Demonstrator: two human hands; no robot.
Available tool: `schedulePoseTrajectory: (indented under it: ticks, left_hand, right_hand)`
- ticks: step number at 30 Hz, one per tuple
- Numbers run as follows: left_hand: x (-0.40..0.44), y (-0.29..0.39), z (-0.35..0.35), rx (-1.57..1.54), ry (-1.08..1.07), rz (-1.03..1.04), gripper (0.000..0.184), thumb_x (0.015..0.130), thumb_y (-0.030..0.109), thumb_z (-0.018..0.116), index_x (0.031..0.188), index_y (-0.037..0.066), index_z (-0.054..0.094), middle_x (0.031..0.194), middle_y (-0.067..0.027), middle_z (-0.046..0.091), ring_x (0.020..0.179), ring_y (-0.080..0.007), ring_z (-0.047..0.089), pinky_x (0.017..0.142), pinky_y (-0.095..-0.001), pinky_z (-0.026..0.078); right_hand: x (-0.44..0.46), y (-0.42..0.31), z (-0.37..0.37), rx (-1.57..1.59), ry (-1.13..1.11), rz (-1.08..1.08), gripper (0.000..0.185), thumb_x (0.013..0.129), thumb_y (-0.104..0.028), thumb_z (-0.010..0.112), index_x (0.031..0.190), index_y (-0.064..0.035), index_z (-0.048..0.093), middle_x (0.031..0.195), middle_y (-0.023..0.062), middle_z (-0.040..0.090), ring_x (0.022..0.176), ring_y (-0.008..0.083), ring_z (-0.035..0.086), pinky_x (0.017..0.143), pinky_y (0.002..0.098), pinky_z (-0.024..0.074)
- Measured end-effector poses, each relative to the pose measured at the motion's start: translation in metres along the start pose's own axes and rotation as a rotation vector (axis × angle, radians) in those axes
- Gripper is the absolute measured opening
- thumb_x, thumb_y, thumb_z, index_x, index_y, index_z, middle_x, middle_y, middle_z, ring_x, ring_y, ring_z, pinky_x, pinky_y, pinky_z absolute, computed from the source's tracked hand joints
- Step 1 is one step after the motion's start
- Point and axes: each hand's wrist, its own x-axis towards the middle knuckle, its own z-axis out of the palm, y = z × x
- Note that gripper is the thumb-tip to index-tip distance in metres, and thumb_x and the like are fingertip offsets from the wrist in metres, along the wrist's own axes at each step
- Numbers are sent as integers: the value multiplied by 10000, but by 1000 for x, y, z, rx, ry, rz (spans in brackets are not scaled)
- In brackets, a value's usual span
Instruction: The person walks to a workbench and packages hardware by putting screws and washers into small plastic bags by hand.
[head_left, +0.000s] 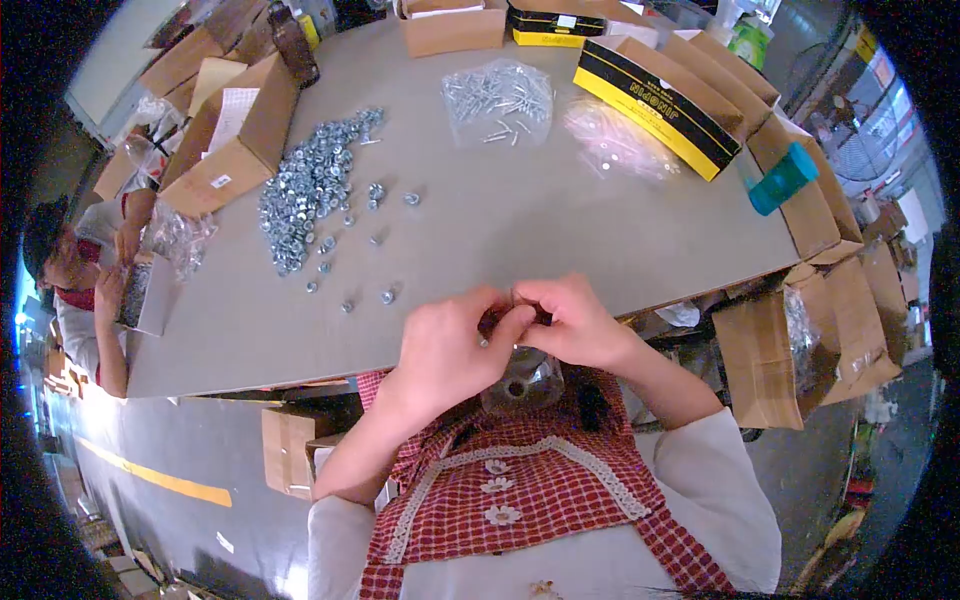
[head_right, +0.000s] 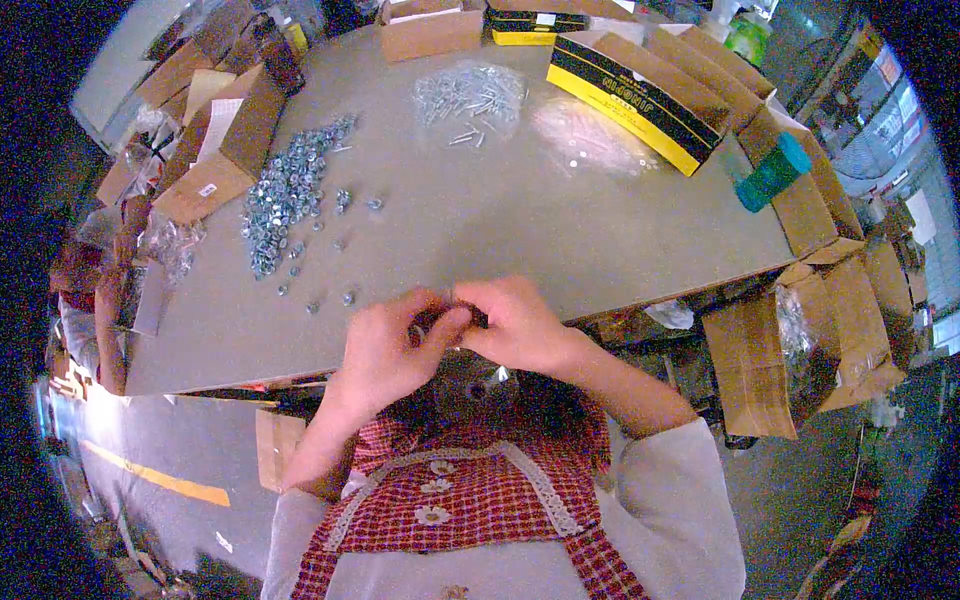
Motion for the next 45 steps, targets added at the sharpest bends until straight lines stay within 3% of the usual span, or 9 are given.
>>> schedulePoseTrajectory:
  ticks: [5, 11, 15, 20, 26, 29, 35, 39, 45]
  left_hand:
    - [14, -15, -5, -147, -44, -71, 198, 903, 227, 663, 935, 44, 730, 732, -156, 698, 616, -247, 675, 594, -332, 517]
    - [16, -28, -1, -354, 82, -169, 126, 902, 123, 690, 890, 0, 710, 764, -31, 700, 710, -85, 612, 636, -274, 494]
    - [15, -18, 6, -315, 220, -90, 87, 888, 94, 707, 860, 12, 702, 765, -42, 702, 709, -86, 618, 649, -262, 500]
    - [11, -16, 11, -268, 308, -38, 90, 880, 96, 719, 866, 9, 704, 774, -51, 713, 740, -99, 651, 686, -254, 517]
    - [9, -15, 10, -398, 247, -130, 91, 873, 92, 717, 882, 2, 708, 816, -53, 725, 786, -108, 677, 726, -266, 539]
    - [8, -19, 12, -345, 279, -79, 95, 865, 86, 702, 916, 5, 702, 781, -58, 718, 700, -94, 659, 635, -255, 513]
    - [9, -30, 17, -440, 254, -122, 81, 848, 67, 679, 894, -1, 686, 752, -42, 694, 687, -68, 626, 631, -240, 498]
    - [9, -32, 16, -496, 205, -146, 9, 861, 7, 659, 869, 4, 658, 837, -16, 679, 804, -87, 632, 738, -240, 504]
    - [6, -30, 16, -633, 253, -127, 31, 836, -10, 668, 855, 3, 647, 884, -24, 664, 853, -104, 627, 782, -254, 501]
  right_hand:
    - [3, 2, -4, 59, -18, 70, 242, 845, -256, 742, 885, -55, 614, 741, 130, 652, 695, 299, 673, 600, 389, 500]
    - [2, -3, -1, -30, 192, -58, 249, 881, -208, 721, 1027, -63, 580, 893, 117, 660, 771, 297, 674, 658, 397, 524]
    - [3, -9, 8, -149, 287, -142, 244, 886, -177, 707, 1059, -68, 575, 946, 117, 649, 823, 295, 676, 718, 404, 538]
    - [0, -3, 11, 110, 293, -54, 168, 901, -115, 672, 1042, -42, 617, 934, 131, 668, 837, 287, 685, 736, 379, 546]
    - [1, 2, 10, 131, 301, -16, 115, 915, -77, 640, 1019, -30, 648, 917, 135, 680, 839, 284, 692, 733, 364, 550]
    - [1, -1, 12, 90, 313, -20, 113, 911, -78, 639, 1015, -36, 647, 910, 139, 678, 825, 294, 689, 713, 372, 547]
    - [1, -2, 14, 10, 325, -53, 110, 903, -90, 637, 1007, -57, 647, 879, 141, 662, 769, 316, 669, 648, 396, 527]
    - [1, -2, 17, -46, 347, -86, 107, 903, -89, 630, 1004, -60, 652, 873, 138, 659, 752, 324, 664, 631, 398, 525]
    - [1, -12, 13, -90, 286, -169, 280, 864, -137, 664, 1126, -55, 610, 1006, 149, 662, 885, 354, 660, 777, 437, 532]
